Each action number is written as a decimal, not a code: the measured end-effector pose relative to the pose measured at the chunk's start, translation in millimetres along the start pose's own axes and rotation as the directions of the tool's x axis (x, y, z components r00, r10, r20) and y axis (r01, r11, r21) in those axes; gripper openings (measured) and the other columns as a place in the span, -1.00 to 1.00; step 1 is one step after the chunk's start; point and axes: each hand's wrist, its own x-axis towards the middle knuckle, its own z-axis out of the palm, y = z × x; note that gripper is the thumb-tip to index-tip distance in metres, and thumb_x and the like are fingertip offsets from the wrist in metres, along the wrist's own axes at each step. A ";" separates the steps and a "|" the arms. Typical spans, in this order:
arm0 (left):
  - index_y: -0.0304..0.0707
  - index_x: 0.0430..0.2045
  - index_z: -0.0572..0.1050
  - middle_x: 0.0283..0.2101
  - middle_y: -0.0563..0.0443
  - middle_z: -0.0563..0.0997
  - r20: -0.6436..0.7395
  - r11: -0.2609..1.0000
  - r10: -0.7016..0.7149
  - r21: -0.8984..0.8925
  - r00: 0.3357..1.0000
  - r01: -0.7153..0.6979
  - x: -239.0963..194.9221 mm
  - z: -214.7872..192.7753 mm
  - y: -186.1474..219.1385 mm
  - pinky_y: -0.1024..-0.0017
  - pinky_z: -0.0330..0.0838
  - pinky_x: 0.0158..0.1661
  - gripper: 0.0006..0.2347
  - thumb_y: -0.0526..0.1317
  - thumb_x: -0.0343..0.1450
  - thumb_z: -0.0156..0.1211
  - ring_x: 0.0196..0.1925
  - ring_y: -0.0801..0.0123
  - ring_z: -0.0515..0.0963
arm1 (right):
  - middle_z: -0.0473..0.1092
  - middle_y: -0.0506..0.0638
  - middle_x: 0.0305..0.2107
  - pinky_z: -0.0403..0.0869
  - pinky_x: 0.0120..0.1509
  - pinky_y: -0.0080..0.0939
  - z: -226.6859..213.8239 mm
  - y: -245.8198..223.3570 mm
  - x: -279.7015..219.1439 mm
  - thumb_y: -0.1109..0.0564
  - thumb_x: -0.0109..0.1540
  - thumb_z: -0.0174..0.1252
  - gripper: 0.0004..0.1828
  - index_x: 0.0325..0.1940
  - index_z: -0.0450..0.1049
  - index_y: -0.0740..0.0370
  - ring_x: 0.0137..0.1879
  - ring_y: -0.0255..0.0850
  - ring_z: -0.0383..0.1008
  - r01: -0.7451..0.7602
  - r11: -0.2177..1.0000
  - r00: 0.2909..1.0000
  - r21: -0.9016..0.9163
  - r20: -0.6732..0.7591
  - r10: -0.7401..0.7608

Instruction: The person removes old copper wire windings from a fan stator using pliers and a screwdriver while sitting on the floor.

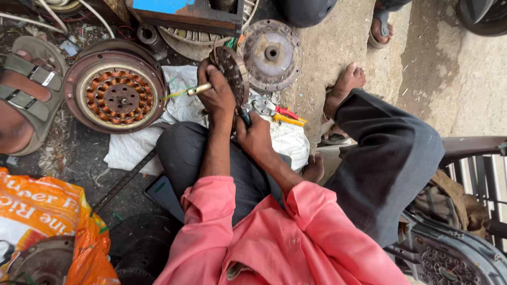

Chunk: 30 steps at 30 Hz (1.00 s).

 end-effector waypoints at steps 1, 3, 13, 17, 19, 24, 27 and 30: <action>-0.42 0.04 0.48 -0.08 -0.35 0.63 0.004 0.998 -0.061 0.034 0.998 0.061 -0.5 -1.4 -3.8 0.11 0.47 0.00 -0.60 -0.03 0.54 -0.11 -0.07 -0.08 0.62 | 0.40 0.17 -0.61 0.37 -0.41 -0.09 -4.8 -4.3 -0.3 0.11 0.29 0.21 -0.76 -0.36 0.46 0.34 -0.52 -0.07 0.45 -0.147 0.986 0.984 0.082 0.109 0.138; -0.39 0.00 0.52 -0.11 -0.32 0.66 0.009 0.983 -0.164 0.081 0.986 0.163 8.9 8.0 -7.9 0.15 0.47 -0.04 -0.61 -0.01 0.51 -0.04 -0.09 -0.03 0.62 | 0.42 0.08 -0.65 0.34 -0.45 -0.13 -22.6 -11.9 11.9 0.06 0.31 0.22 -0.72 -0.40 0.45 0.29 -0.54 -0.15 0.38 -0.419 0.887 0.878 0.194 0.335 0.341; -0.30 0.18 0.45 0.10 -0.14 0.56 0.459 0.752 -0.106 -0.543 0.882 0.374 1.0 8.5 17.7 0.27 0.45 0.13 -0.61 -0.14 0.49 -0.01 0.12 0.15 0.55 | 0.40 0.20 -0.46 0.37 -0.32 0.01 -73.9 3.7 -12.1 0.12 0.25 0.17 -0.84 -0.29 0.41 0.28 -0.38 0.04 0.40 -0.809 0.295 0.588 0.509 0.681 0.436; -0.22 0.20 0.45 0.13 -0.31 0.51 0.476 0.868 0.150 0.356 0.867 -0.346 -15.0 -0.8 43.9 0.06 0.40 0.13 -0.56 -0.24 0.37 0.09 0.10 -0.13 0.50 | 0.40 0.26 -0.39 0.39 -0.25 0.08 -50.2 45.9 -19.7 0.15 0.24 0.16 -0.85 -0.26 0.40 0.30 -0.31 0.14 0.42 -0.174 0.949 0.923 -0.262 0.294 0.250; -0.16 0.14 0.49 0.10 -0.40 0.49 0.492 0.659 0.133 0.605 0.861 -0.447 -27.6 1.1 49.9 -0.01 0.37 0.06 -0.54 -0.24 0.28 0.16 0.06 -0.23 0.48 | 0.42 0.33 -0.34 0.44 -0.15 0.19 -55.4 61.1 -29.2 0.19 0.14 0.17 -0.84 -0.25 0.41 0.30 -0.24 0.26 0.47 0.022 0.881 0.955 -0.473 0.270 0.121; -0.18 0.14 0.47 0.10 -0.20 0.60 0.364 0.949 0.015 0.289 0.931 -0.128 -2.7 6.3 11.3 0.16 0.50 0.19 -0.62 -0.17 0.41 0.09 0.17 0.07 0.58 | 0.42 0.36 -0.22 0.42 -0.10 0.27 -55.7 53.0 -19.8 0.09 0.30 0.16 -0.76 -0.16 0.41 0.37 -0.18 0.31 0.45 0.013 0.886 0.959 -0.463 0.257 0.120; -0.30 0.16 0.54 0.15 -0.15 0.60 0.550 0.779 -0.199 -0.414 0.811 0.471 3.4 21.7 -20.0 0.26 0.37 0.25 -0.59 -0.12 0.47 0.02 0.25 0.11 0.51 | 0.45 0.27 -0.13 0.41 -0.08 0.29 -62.1 27.4 -1.4 0.19 0.13 0.11 -0.85 -0.24 0.49 0.26 -0.01 0.21 0.48 0.179 0.724 0.944 -0.666 0.323 0.063; -0.22 0.08 0.47 -0.19 -0.20 0.55 0.673 0.434 -0.619 -0.137 0.405 0.891 -1.9 16.7 -38.6 0.07 0.54 -0.28 -0.57 0.03 0.43 -0.03 -0.28 0.07 0.55 | 0.45 0.17 -0.11 0.36 0.07 0.38 -69.0 1.6 6.5 0.14 0.08 0.11 -0.78 -0.23 0.51 0.20 0.02 0.08 0.48 0.267 0.602 0.910 -0.753 0.403 0.100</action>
